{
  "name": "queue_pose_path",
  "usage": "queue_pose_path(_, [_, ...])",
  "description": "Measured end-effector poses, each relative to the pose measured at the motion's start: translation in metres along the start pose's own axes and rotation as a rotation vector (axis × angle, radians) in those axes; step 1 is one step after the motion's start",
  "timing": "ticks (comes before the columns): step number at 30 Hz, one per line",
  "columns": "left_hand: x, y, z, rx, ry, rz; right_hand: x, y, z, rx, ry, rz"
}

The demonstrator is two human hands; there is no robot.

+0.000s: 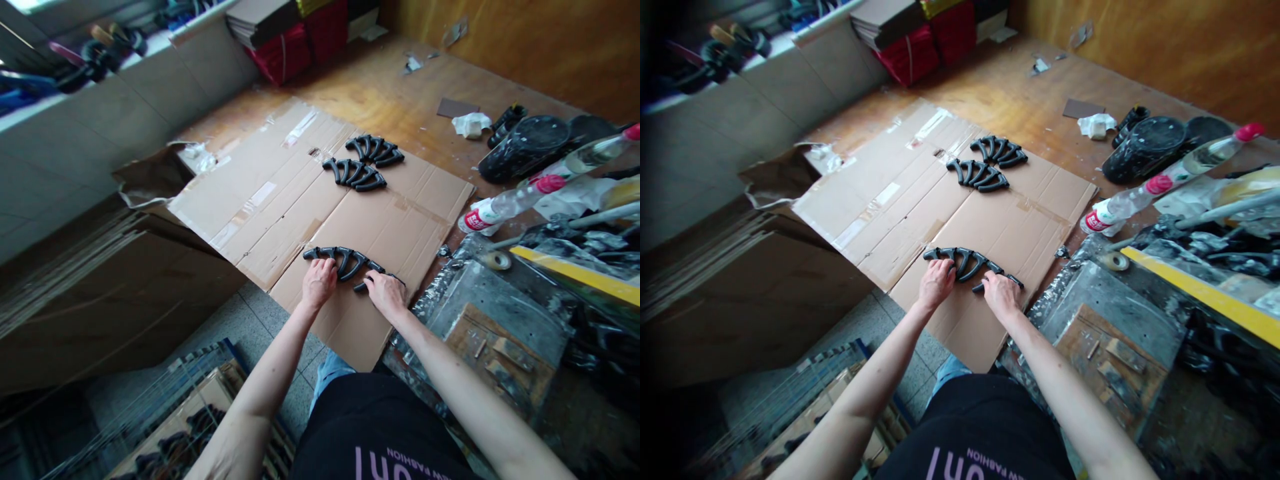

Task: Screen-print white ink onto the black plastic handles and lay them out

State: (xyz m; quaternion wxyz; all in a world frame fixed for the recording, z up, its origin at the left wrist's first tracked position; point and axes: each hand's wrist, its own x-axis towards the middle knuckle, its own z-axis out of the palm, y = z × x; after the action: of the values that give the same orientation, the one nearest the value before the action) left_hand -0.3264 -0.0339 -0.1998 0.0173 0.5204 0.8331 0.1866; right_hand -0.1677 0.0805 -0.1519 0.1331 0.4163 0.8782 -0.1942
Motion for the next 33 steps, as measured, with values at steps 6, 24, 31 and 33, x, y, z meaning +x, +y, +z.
queue_pose_path(6, [-0.002,-0.002,-0.001,-0.055,-0.018,0.029,0.004,-0.005,0.008,0.09,0.023,-0.025])
queue_pose_path(24, [-0.011,0.03,0.017,0.023,-0.054,-0.022,0.0,-0.007,0.017,0.228,-0.008,-0.053])
queue_pose_path(31, [0.135,-0.043,0.009,0.059,-0.042,0.118,-0.014,-0.011,0.026,0.162,-0.004,-0.175])
queue_pose_path(33, [0.177,-0.054,0.009,0.071,-0.088,0.095,-0.016,-0.014,0.028,0.182,-0.021,-0.17])
